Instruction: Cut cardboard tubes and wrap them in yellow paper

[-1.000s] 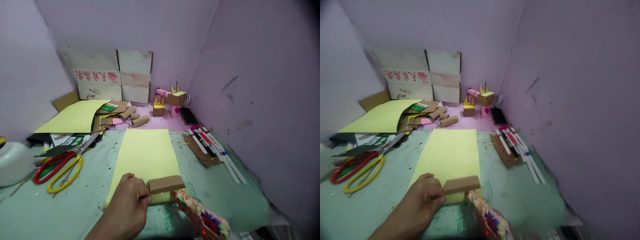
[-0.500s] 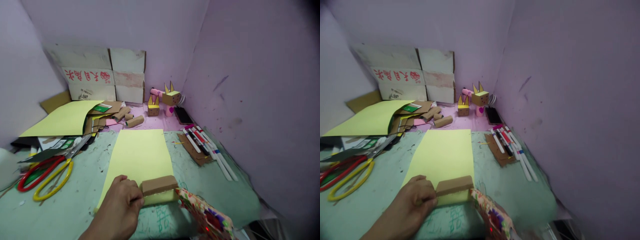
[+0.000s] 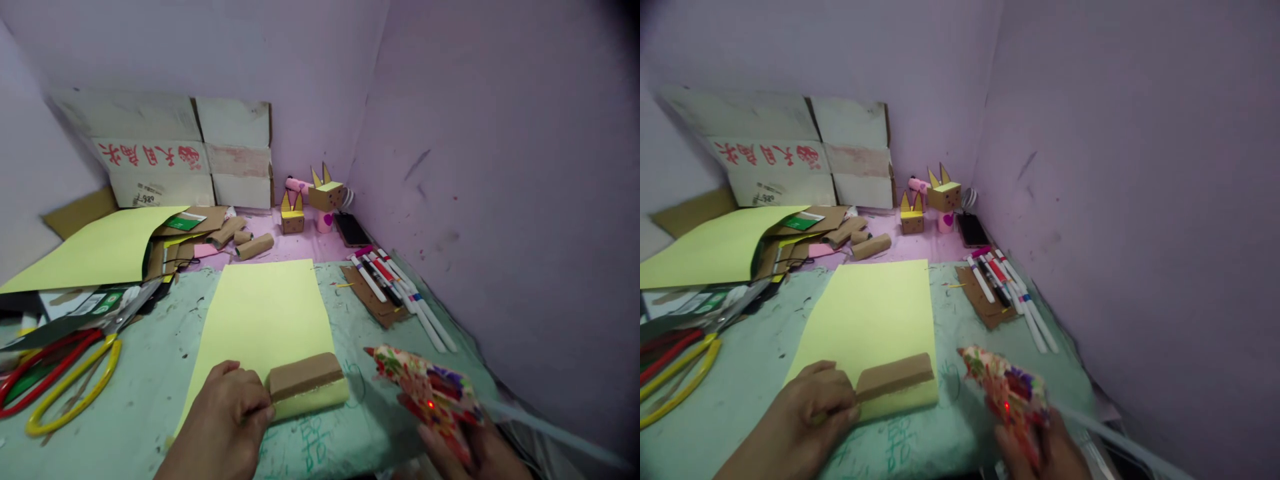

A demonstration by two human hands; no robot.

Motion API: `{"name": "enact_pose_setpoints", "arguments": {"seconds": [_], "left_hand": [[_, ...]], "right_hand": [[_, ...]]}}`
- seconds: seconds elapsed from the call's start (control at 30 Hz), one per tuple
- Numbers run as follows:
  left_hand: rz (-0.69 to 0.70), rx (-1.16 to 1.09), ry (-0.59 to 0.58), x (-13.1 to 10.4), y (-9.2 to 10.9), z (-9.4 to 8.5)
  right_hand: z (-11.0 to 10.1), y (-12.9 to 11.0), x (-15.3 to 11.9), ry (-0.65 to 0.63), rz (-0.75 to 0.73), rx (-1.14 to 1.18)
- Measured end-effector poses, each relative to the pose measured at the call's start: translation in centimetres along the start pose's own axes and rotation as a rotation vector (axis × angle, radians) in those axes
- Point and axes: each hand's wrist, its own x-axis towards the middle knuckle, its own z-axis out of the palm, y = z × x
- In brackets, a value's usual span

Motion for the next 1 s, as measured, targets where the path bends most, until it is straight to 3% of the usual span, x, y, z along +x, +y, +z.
{"name": "enact_pose_setpoints", "arguments": {"seconds": [0.1,0.2,0.33,0.5,0.63,0.73,0.77,0.87,1.0], "left_hand": [[0.029,0.01,0.031,0.0,-0.2,0.1],[0.04,0.028,0.023,0.0,-0.5,0.2],[0.041,0.053,0.003,-0.1,-0.9,0.3],[0.045,0.033,0.002,-0.2,-1.0,0.3],[0.047,-0.005,-0.007,0.0,-0.7,0.0],[0.016,-0.037,-0.029,0.1,-0.4,-0.2],[0.01,-0.042,-0.036,0.1,-0.3,-0.3],[0.019,-0.034,-0.049,0.0,0.1,-0.5],[0.009,-0.02,-0.078,-0.1,0.6,-0.6]], "right_hand": [[-0.9,-1.3,2.7,0.113,0.078,0.18],[-0.9,-3.3,6.9,0.054,0.114,0.371],[0.9,-5.3,12.9,-0.026,0.25,0.643],[2.3,-5.9,16.7,-0.042,0.289,0.628],[0.8,-5.4,15.0,-0.01,0.271,0.502],[0.0,-5.4,11.2,0.035,0.093,0.231],[0.1,-5.5,9.7,-0.026,0.039,0.181],[1.6,-5.8,5.7,-0.404,-0.072,0.234],[4.1,-5.4,3.1,-0.545,-0.214,0.204]]}}
